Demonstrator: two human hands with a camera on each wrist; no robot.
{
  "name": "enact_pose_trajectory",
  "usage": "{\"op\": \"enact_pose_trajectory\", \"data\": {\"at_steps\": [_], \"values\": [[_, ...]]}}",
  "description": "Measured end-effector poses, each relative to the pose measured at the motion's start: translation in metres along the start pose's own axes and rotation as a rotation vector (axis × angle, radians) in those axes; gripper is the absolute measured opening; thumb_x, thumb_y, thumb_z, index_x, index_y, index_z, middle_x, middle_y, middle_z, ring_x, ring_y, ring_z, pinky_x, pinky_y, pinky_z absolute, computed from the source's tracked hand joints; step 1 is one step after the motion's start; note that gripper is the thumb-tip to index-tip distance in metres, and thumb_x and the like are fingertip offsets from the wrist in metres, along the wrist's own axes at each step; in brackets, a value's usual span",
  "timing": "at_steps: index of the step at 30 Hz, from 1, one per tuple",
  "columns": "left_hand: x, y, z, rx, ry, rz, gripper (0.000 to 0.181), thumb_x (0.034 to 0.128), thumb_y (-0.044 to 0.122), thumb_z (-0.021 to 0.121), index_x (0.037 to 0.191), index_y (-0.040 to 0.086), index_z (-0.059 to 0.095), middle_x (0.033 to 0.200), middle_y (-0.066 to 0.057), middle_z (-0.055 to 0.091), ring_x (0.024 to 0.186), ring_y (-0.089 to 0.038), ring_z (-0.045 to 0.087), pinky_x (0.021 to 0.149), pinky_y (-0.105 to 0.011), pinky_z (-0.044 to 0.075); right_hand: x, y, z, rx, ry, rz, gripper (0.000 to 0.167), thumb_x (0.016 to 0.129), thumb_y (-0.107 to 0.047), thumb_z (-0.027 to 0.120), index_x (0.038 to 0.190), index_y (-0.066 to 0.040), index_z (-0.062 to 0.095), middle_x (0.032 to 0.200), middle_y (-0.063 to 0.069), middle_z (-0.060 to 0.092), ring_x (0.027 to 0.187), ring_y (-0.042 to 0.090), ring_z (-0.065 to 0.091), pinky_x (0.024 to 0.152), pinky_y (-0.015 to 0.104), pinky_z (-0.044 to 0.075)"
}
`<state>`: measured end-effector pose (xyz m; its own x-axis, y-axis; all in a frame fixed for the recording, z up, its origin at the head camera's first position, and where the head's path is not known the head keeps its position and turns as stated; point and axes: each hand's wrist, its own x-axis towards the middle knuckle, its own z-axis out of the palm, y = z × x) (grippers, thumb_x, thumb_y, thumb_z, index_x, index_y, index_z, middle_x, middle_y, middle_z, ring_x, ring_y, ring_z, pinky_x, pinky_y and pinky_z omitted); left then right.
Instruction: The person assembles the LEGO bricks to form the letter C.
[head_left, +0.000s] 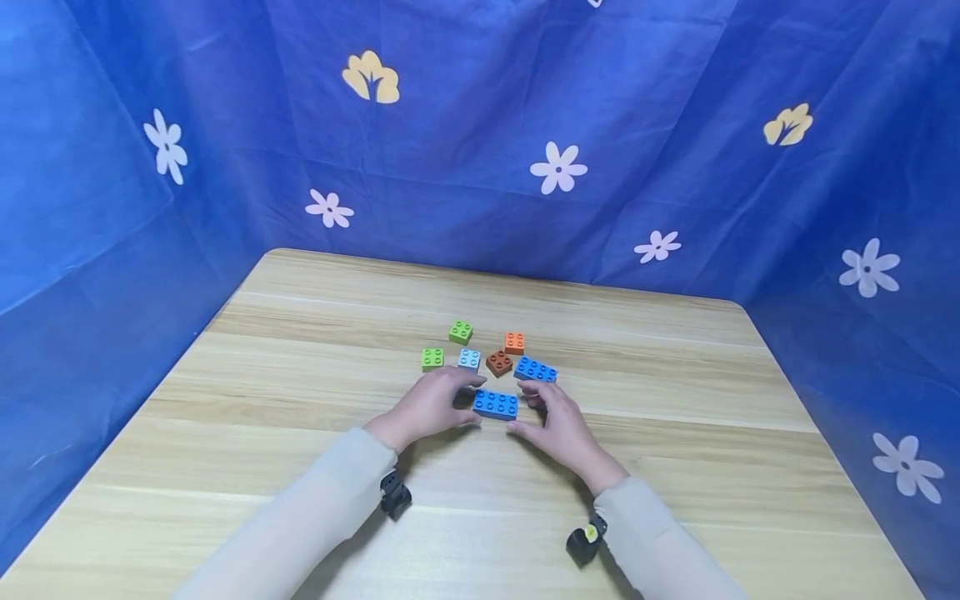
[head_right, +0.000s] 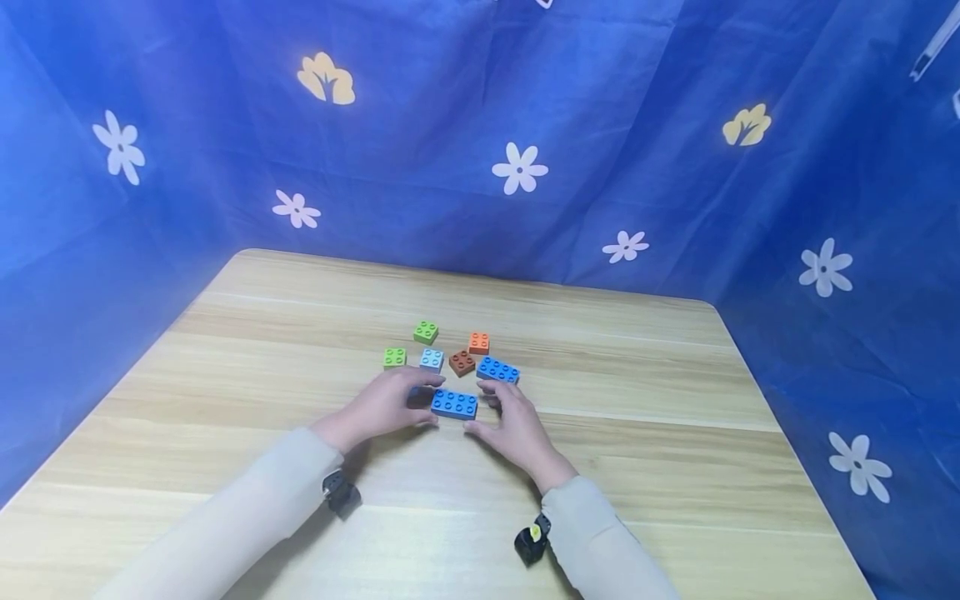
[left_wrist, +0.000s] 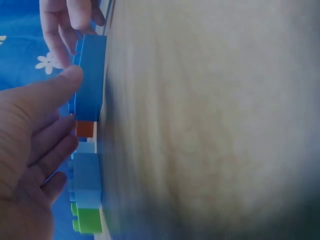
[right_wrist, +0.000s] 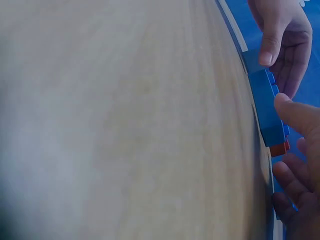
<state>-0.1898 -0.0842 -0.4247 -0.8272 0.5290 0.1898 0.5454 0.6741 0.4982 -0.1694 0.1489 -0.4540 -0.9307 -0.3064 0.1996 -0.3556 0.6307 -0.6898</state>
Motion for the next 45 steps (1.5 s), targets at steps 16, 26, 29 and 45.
{"op": "enact_pose_trajectory", "data": {"at_steps": [16, 26, 29, 45], "values": [[0.006, -0.003, 0.002, 0.08, -0.023, 0.024, 0.044, 0.0738, 0.017, 0.081, 0.114, 0.004, 0.066, 0.113, -0.01, 0.066, 0.111, -0.028, 0.058, 0.1, -0.043, 0.041, 0.007, 0.001, 0.007, -0.001, 0.009, -0.011, 0.044, 0.077, -0.021, 0.08, 0.116, -0.01, 0.065, 0.106, 0.001, 0.065, 0.095, 0.015, 0.061, 0.09, 0.034, 0.048], [-0.003, 0.004, -0.003, 0.046, -0.016, 0.053, 0.043, 0.0734, 0.017, 0.081, 0.112, 0.004, 0.067, 0.111, -0.008, 0.067, 0.107, -0.026, 0.06, 0.098, -0.042, 0.043, 0.0, 0.001, 0.005, 0.014, 0.003, -0.03, 0.039, 0.077, -0.02, 0.08, 0.113, -0.013, 0.066, 0.098, -0.005, 0.063, 0.089, 0.009, 0.06, 0.086, 0.033, 0.05], [-0.008, 0.006, -0.006, 0.024, -0.021, 0.06, 0.044, 0.0735, 0.017, 0.081, 0.113, 0.003, 0.067, 0.11, -0.008, 0.068, 0.105, -0.025, 0.06, 0.097, -0.042, 0.043, -0.004, 0.0, 0.004, 0.028, -0.003, -0.038, 0.039, 0.077, -0.02, 0.08, 0.113, -0.014, 0.066, 0.098, -0.006, 0.063, 0.089, 0.008, 0.06, 0.085, 0.033, 0.05], [-0.034, 0.011, -0.004, -0.069, -0.069, 0.075, 0.041, 0.07, 0.02, 0.083, 0.106, 0.007, 0.069, 0.101, -0.001, 0.068, 0.095, -0.016, 0.061, 0.088, -0.035, 0.048, -0.027, -0.007, 0.007, 0.061, -0.069, -0.114, 0.034, 0.079, -0.026, 0.078, 0.109, -0.017, 0.066, 0.095, -0.013, 0.061, 0.088, 0.009, 0.058, 0.082, 0.03, 0.05]]}}
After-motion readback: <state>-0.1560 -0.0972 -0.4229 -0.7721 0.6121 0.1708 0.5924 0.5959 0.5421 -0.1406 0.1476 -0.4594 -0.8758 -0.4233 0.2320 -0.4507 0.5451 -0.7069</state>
